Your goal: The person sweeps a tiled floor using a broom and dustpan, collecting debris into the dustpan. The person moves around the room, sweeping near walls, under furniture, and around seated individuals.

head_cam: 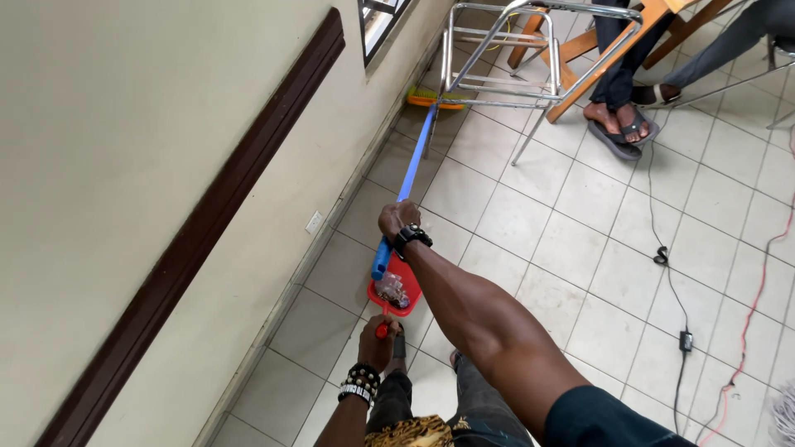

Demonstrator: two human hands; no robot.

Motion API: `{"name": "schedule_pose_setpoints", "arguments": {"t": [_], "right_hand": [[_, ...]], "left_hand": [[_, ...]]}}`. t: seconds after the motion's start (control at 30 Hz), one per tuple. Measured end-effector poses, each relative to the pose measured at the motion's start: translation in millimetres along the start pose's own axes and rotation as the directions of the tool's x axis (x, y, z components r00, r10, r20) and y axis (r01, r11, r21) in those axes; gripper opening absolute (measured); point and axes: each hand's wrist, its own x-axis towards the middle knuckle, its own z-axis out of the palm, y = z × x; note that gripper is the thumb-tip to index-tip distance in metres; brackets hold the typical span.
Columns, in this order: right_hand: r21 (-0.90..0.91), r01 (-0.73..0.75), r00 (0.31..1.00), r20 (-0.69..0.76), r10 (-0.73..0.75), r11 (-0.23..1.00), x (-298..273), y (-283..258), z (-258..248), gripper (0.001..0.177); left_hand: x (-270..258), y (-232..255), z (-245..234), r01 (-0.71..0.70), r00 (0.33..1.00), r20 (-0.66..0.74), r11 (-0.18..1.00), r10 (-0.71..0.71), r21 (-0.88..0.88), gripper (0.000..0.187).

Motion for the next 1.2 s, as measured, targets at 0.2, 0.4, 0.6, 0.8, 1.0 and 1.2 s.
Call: {"name": "schedule_pose_setpoints", "arguments": {"t": [0.2,0.4,0.6,0.8,1.0,1.2], "right_hand": [[-0.127,-0.014,0.994,0.11,0.029,0.992,63.3,28.6,48.1,0.023],[-0.48,0.355,0.934,0.219,-0.283,0.802,57.6,101.3,43.9,0.027],[-0.305,0.011,1.0,0.027,-0.002,0.952,15.4,84.0,46.7,0.021],[-0.025,-0.426,0.89,-0.191,0.414,0.904,-64.3,40.9,9.7,0.039],[-0.466,-0.141,0.99,-0.076,0.119,0.873,-85.7,126.7,39.1,0.032],[-0.524,0.072,0.98,0.193,0.037,0.849,-134.7,158.5,-68.9,0.064]], "left_hand": [[4.3,-14.4,-4.0,-0.123,0.991,-0.068,0.99,0.119,-0.064,0.014],[-2.8,17.3,-12.8,0.137,0.99,-0.023,0.989,-0.138,-0.046,0.036],[12.9,-5.6,-7.1,0.131,0.991,-0.025,0.991,-0.131,-0.002,0.028],[6.4,0.4,-8.4,0.106,0.994,-0.022,0.994,-0.106,0.022,0.033],[3.7,8.8,6.3,0.117,0.993,-0.001,0.992,-0.117,0.047,0.033],[11.9,-12.3,2.1,0.117,0.993,-0.011,0.991,-0.117,0.067,0.037]]}}
